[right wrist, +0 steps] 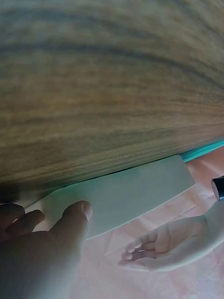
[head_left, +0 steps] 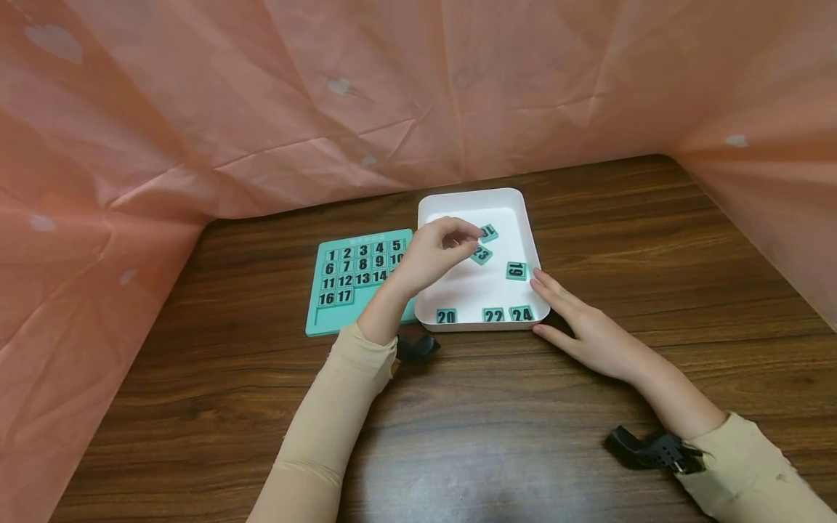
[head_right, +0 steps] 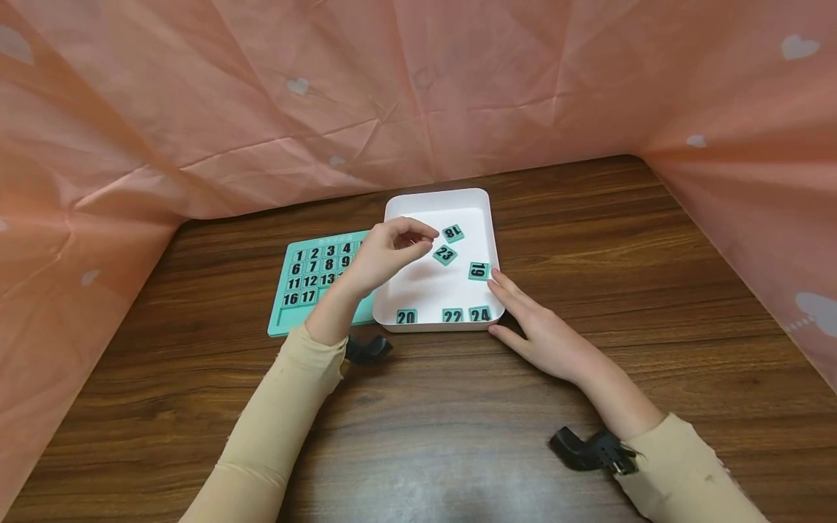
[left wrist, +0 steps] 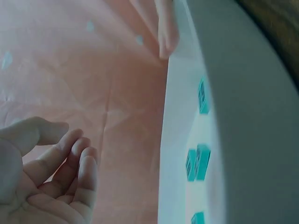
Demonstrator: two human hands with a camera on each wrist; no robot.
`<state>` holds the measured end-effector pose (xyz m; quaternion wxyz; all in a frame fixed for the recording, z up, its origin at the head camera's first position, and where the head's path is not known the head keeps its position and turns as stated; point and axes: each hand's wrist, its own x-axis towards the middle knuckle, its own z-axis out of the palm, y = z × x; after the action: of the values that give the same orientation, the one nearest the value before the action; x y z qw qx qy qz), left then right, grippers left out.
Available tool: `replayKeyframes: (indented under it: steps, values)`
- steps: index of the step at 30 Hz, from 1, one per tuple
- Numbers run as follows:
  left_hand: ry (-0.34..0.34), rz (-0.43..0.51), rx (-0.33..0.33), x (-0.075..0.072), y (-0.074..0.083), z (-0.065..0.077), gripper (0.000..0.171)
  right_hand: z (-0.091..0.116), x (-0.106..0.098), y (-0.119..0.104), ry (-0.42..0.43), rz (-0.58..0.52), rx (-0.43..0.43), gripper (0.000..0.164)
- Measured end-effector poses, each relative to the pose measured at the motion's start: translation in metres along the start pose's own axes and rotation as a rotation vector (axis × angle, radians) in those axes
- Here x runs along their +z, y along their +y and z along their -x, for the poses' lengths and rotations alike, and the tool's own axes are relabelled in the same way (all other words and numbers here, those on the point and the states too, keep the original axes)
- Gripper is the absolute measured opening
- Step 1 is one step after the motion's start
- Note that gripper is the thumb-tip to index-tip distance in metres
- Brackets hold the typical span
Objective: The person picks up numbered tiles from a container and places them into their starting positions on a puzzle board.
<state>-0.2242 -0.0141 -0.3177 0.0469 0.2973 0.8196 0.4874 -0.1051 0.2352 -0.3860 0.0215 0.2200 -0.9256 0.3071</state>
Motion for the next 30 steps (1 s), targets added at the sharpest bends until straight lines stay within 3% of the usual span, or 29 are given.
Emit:
replayKeyframes:
  steps: [11,30]
  values:
    - [-0.019,-0.038,0.014,0.016,-0.001,-0.004,0.019,-0.001,0.000,0.000,-0.002,0.002,0.024,0.067]
    - [-0.020,-0.040,0.003,0.023,0.001,-0.013,0.021,0.000,0.000,0.001,0.005,0.010,-0.012,0.067]
